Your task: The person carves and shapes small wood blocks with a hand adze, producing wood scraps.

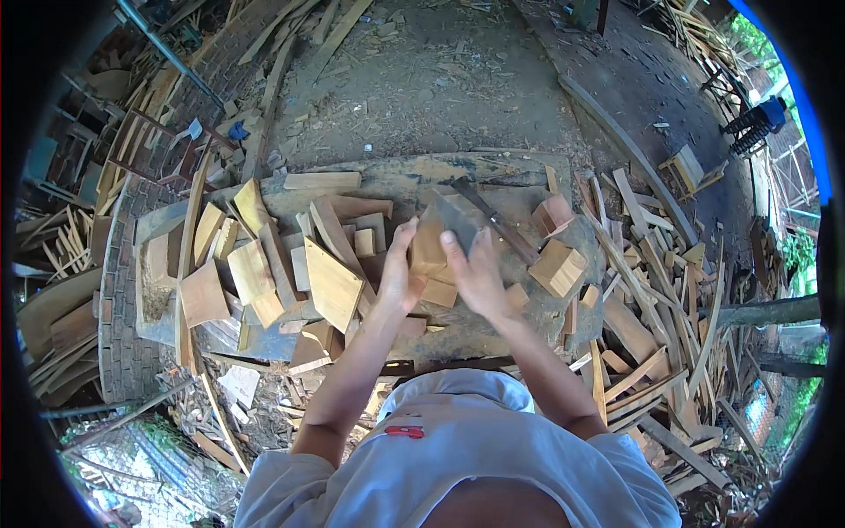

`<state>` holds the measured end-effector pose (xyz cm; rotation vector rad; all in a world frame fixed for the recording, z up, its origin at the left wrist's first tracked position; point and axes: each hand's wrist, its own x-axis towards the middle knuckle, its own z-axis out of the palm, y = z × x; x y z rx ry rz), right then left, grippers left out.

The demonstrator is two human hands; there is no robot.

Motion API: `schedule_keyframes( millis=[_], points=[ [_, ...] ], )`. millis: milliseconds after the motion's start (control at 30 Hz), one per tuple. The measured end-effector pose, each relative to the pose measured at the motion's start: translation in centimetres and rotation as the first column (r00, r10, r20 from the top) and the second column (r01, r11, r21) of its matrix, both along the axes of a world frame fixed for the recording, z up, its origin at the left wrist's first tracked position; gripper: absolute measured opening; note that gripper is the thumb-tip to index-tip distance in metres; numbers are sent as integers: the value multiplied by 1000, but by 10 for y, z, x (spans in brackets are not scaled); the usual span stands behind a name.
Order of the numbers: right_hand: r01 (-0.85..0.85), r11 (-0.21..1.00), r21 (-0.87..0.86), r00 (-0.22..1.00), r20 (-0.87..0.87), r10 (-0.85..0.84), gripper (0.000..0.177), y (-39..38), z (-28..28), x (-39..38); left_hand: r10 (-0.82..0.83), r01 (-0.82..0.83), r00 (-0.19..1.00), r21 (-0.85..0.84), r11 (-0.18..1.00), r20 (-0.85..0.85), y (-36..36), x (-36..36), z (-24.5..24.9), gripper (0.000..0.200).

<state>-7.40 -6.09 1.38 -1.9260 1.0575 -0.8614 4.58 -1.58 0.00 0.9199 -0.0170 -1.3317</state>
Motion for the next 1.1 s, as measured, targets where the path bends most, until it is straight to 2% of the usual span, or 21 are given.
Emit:
schedule_keyframes(
  millis=[33, 67, 133, 167, 267, 333, 367, 400, 467, 533, 600, 633, 667, 700, 800, 833, 867, 933, 1000, 1067, 1100],
  points=[
    [-102, 970, -219, 990, -122, 77, 48, -1, 8, 1, -6, 8, 999, -31, 999, 49, -1, -4, -6, 34],
    [-100, 970, -221, 990, -121, 74, 48, 2, 13, 3, -8, 9, 999, -33, 999, 50, -3, -6, -8, 34],
    [-116, 931, -345, 968, -250, 28, 48, 11, 21, 6, 166, -149, 955, -84, 985, 245, -9, -10, -11, 21],
    [-125, 928, -352, 965, -261, 31, 47, 18, 25, 4, 171, -150, 963, -113, 982, 210, -13, -5, -15, 21],
    [-142, 946, -292, 964, -260, 64, 41, 25, 28, 1, 99, -97, 993, 32, 995, -70, -12, 2, -31, 27],
    [-133, 968, -211, 976, -197, 91, 37, 7, 31, 6, -26, 25, 999, 18, 1000, 36, -6, -12, 2, 34],
    [-103, 981, -164, 962, -269, 56, 37, -5, 33, 11, 14, -18, 991, 24, 1000, 134, -7, -22, -2, 40],
    [-73, 990, -121, 940, -340, 28, 36, -10, 34, 12, 13, -16, 991, 27, 999, 130, -6, -22, -13, 40],
    [-21, 974, -223, 966, -255, -37, 35, 1, 29, 18, 80, -81, 997, -89, 993, -10, -14, -12, -36, 40],
    [-108, 939, -327, 987, -150, 61, 33, 26, 19, 15, -35, 29, 990, -46, 999, -137, -8, 10, -36, 40],
    [-134, 936, -324, 984, -157, 87, 34, 25, 26, 15, 20, -17, 995, 29, 999, -98, -7, 7, -34, 38],
    [-108, 974, -200, 989, -125, 84, 34, 18, 31, 16, 22, -18, 995, 40, 999, -101, -3, 2, -17, 38],
    [-82, 994, -69, 992, -101, 75, 35, 9, 33, 16, -52, 50, 998, 38, 998, 48, 2, -4, 3, 37],
    [-15, 995, -97, 979, -202, -5, 36, -9, 30, 21, -125, 121, 972, 33, 992, 200, 0, -8, 14, 36],
    [-20, 987, -159, 980, -198, -12, 37, -7, 17, 22, 24, -24, 996, 6, 1000, 90, -5, -8, -13, 36],
    [-72, 987, -147, 997, -47, 66, 38, 11, 25, 19, 45, -45, 997, 3, 999, -62, -9, 1, -20, 35],
    [-73, 976, -207, 995, -78, 58, 36, 26, 9, 19, 65, -64, 973, 15, 998, -220, -7, 8, -28, 34],
    [-120, 965, -234, 992, 8, 126, 35, 24, 19, 16, -60, 67, 977, 30, 997, -204, -4, 7, -8, 36],
    [-64, 988, -139, 997, -49, 58, 35, 0, 25, 20, -25, 25, 999, 6, 1000, 34, 0, 0, -12, 39],
    [-6, 997, -74, 995, -103, -2, 35, -3, 27, 20, 9, -9, 1000, 19, 1000, 1, 0, -5, -10, 39],
    [-31, 993, -116, 999, -31, 28, 35, 7, 27, 19, 47, -47, 999, 21, 999, -26, -4, -5, -7, 38]
  ],
)
